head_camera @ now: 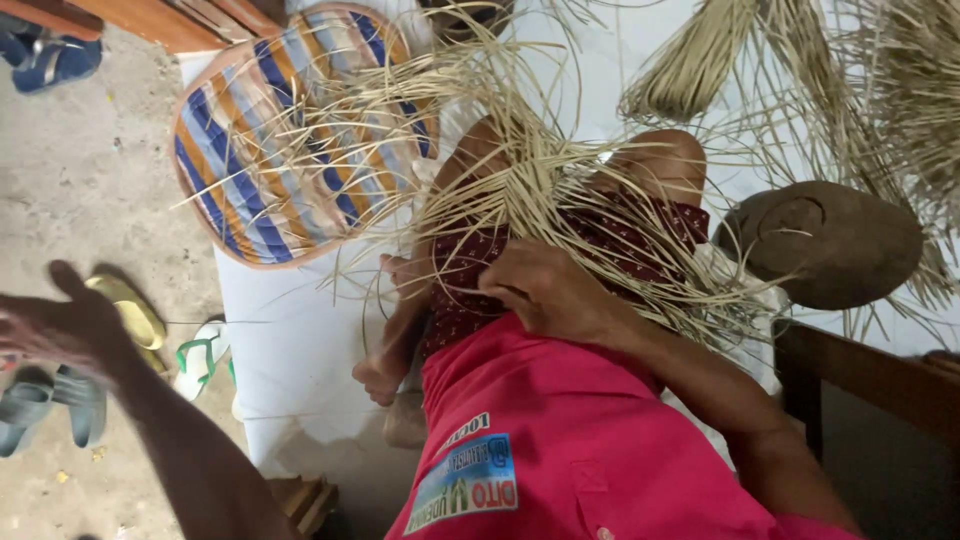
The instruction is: The person sits on the floor and weaves dried straw fibers by hand. They repeatedly pull, align, and interlace strands to form a woven mat or bundle, occasionally adjusting the position of the material on their lap.
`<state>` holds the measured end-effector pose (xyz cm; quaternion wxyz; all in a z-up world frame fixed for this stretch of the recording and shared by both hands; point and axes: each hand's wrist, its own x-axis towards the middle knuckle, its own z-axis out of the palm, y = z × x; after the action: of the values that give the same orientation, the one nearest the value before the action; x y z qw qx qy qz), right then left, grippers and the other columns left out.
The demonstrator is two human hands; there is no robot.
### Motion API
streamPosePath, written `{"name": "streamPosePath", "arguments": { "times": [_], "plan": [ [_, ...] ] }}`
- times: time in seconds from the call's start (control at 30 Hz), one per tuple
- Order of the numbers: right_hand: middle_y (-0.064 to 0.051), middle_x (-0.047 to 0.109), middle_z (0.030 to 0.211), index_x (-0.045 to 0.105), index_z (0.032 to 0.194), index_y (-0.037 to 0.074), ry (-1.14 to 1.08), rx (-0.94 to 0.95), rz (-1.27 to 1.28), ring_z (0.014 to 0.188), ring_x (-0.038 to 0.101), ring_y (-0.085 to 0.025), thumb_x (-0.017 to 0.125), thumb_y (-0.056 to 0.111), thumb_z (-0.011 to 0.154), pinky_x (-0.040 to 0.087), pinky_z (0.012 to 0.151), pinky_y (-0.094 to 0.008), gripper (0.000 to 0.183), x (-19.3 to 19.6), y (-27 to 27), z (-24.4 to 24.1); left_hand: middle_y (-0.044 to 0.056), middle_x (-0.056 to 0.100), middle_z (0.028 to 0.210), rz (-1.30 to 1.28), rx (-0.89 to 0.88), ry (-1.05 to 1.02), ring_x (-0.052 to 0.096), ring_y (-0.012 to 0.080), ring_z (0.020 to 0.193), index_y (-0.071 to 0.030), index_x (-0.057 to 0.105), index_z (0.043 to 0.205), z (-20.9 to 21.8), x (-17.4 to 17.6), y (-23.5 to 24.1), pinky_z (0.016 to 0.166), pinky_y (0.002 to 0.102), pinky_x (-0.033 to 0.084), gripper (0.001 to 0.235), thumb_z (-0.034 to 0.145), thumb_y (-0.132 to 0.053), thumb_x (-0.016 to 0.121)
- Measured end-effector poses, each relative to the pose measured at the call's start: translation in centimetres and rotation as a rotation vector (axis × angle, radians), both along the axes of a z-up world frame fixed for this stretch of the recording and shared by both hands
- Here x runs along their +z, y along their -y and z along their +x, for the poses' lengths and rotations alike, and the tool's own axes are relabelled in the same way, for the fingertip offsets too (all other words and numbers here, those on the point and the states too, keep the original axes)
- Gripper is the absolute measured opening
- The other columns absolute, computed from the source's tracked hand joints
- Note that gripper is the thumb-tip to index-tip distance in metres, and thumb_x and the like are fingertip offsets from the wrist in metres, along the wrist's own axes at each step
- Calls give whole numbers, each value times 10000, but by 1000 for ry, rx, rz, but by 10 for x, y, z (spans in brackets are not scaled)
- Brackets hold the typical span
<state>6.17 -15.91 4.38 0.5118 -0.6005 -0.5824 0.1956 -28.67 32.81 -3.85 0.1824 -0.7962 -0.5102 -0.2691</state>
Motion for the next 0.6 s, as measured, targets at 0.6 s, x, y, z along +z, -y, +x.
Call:
{"name": "streamPosePath", "arguments": {
  "times": [0.6],
  "plan": [
    [-23,516,769,647,928,119,402,-184,125,636,490,-107,430,112,949,441,562,-223,218,-46,-38,-50,123,554,751,-852,-922,228,595,266,776,-62,558,840,177,17,282,680,327,453,157,931,-75,431]
  ]
}}
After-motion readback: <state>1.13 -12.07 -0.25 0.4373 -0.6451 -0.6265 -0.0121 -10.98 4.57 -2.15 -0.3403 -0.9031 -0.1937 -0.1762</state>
